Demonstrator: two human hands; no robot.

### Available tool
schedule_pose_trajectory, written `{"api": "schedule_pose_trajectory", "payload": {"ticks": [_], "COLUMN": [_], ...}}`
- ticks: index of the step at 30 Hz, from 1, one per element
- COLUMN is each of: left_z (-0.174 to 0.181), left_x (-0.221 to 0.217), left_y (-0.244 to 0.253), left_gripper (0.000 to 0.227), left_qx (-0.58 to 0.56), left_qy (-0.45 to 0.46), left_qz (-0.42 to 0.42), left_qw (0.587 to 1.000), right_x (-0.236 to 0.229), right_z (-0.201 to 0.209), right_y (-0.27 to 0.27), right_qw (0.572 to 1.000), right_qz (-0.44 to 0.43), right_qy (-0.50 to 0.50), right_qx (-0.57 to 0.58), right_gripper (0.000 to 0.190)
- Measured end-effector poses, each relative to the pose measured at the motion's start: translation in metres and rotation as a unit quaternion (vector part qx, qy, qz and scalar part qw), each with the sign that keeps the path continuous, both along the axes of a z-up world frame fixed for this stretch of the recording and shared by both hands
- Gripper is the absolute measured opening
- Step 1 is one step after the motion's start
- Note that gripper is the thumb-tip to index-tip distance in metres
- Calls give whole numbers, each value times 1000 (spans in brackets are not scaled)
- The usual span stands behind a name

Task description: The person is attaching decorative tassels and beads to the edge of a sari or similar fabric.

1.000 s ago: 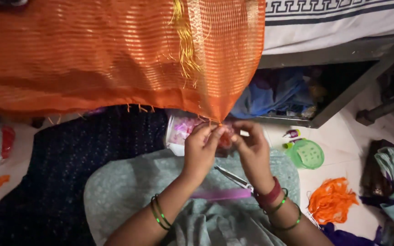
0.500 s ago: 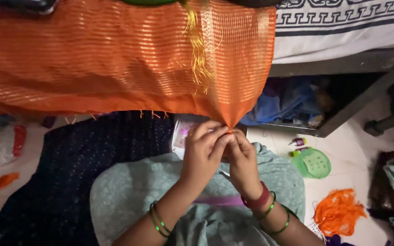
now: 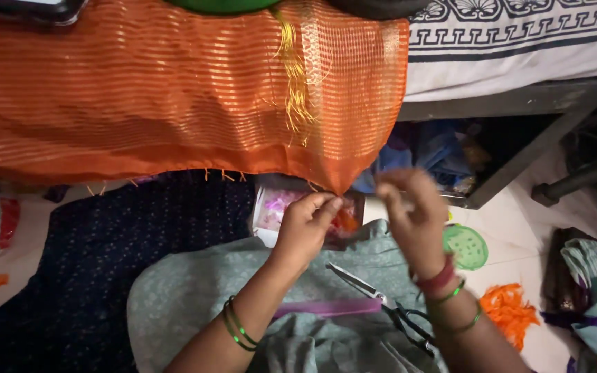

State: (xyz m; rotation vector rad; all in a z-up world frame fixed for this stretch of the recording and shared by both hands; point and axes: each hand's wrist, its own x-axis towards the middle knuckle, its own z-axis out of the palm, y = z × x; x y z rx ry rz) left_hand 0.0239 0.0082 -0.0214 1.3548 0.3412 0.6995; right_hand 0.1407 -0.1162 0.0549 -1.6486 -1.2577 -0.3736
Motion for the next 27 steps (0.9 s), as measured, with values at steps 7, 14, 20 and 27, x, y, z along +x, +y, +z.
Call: {"api": "schedule_pose_trajectory", "payload": {"ticks": [7,14,20,27], "left_z": [5,7,11,-8], "left_x": [-2,-11,-14,-9], "left_y": [-4,-1,-1,8], "left_gripper": [23,24,24,17], "left_qx": [-28,107,63,-353], "left_qy": [43,1,-16,-64], "left_qz": [48,112,30,-92], "left_qw": [998,988,997,929], "right_x": [6,-14,-48,-12], "right_z": [113,87,-1,-7], "right_y": [74,46,-20,-73], "right_qw": [965,955,986,867], "right_qz": [85,89,45,289], "right_qy": [-243,-277,-152,406], "right_qx": [42,47,-46,29], "right_gripper": [24,20,17,6]}}
